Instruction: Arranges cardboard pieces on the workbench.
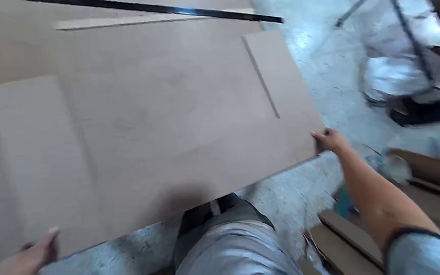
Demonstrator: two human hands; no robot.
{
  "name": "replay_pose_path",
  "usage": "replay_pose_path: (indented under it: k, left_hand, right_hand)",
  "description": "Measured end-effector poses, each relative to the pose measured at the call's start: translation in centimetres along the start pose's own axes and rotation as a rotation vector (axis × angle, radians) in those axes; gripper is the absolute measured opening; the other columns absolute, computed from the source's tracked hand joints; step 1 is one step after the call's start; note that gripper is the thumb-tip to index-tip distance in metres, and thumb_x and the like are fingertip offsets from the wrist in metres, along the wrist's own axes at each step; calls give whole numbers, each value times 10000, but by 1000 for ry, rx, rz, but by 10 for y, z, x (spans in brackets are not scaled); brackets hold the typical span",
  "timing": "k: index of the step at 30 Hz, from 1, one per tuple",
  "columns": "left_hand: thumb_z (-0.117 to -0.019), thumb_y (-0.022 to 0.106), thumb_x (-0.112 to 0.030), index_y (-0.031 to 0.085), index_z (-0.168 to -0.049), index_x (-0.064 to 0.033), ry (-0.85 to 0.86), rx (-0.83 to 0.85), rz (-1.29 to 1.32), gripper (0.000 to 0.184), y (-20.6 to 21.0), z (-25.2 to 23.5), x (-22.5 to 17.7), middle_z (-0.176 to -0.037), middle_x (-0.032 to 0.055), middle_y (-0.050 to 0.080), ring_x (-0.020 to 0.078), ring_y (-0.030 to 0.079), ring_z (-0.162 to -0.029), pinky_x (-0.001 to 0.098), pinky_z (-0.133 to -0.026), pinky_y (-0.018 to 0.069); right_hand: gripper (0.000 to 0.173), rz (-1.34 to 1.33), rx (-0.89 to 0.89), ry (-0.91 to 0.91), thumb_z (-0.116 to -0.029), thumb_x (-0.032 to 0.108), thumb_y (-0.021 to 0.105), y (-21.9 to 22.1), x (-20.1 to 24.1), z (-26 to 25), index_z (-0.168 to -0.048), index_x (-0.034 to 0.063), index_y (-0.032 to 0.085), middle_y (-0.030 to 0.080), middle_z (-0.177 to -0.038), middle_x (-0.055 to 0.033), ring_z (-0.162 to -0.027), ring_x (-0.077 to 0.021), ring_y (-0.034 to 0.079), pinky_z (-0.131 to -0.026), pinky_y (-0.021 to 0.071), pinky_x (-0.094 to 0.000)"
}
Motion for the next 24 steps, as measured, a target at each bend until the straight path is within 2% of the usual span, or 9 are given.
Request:
replay_pose_path:
  k: [2,5,10,11,13,15,19,22,24]
  left_hand:
    - [-916,734,-542,559,-1371,62,-26,-63,78,776,1,4,-6,-1340,352,574,491,541,-1286,673,-1067,417]
    - [-926,743,-498,546,-1385,63,-63,-72,76,751,0,7,-17,-1362,350,562,483,521,-1323,663,-1096,401]
    - [-897,764,-524,565,-1348,80,-102,-40,60,780,-10,3,-22,-1341,330,584,460,539,-1311,641,-1090,418]
    - [-895,763,-534,562,-1356,73,-97,-31,69,788,-12,4,-26,-1344,326,585,458,538,-1313,642,-1092,416]
    - [-918,727,-548,557,-1388,35,-52,-45,123,768,-16,2,-39,-1345,319,590,464,540,-1310,659,-1087,413]
    - [-948,685,-552,562,-1399,18,-4,-85,171,737,-20,-14,-55,-1349,313,592,468,539,-1313,667,-1089,408]
    - [-975,661,-524,615,-1359,-23,69,-136,204,633,-38,-63,-110,-1312,294,623,470,559,-1285,687,-1074,411]
    - [-992,660,-464,590,-1389,-14,97,-185,209,604,-58,-98,-168,-1337,307,605,497,552,-1285,708,-1051,421]
    - [-989,668,-415,575,-1406,-20,133,-217,202,582,-69,-119,-207,-1417,297,543,496,509,-1329,711,-1052,427]
  right_hand:
    - [682,13,9,-32,-947,598,650,7,-5,-10,-1244,-16,644,653,-1170,-347,-1135,-541,612,-947,441,-762]
    - [707,22,-11,-14,-965,571,640,17,-18,-26,-1299,-51,618,619,-1240,-382,-1210,-554,574,-1002,407,-760]
    - [711,78,-26,29,-957,580,647,20,-17,-37,-1255,-66,643,635,-1218,-376,-1209,-535,586,-1011,419,-728]
    - [708,98,-41,34,-948,559,674,18,-12,-35,-1272,-69,633,631,-1235,-372,-1220,-528,583,-1016,423,-718]
    - [778,116,-104,20,-917,479,741,13,15,-20,-1423,-69,521,546,-1377,-379,-1310,-529,521,-1067,407,-705]
    - [825,108,-180,-97,-903,427,763,13,60,1,-1492,-57,449,436,-1495,-370,-1377,-536,449,-1100,381,-706]
    - [696,71,-217,-429,-961,406,699,44,184,44,-1490,6,490,484,-1490,-314,-1353,-512,493,-1082,396,-709]
    - [584,31,-181,-683,-996,365,654,84,321,89,-1463,34,538,540,-1466,-259,-1342,-440,540,-1092,430,-654]
    - [531,12,-155,-852,-1006,376,632,117,425,118,-1440,76,577,587,-1441,-186,-1308,-360,591,-1075,484,-599]
Point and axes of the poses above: each hand's wrist, its own z-axis away from the middle knuckle, its own y-axis out of the palm, x = y × z, the point moved 1 cm from there along -z, towards the middle knuckle
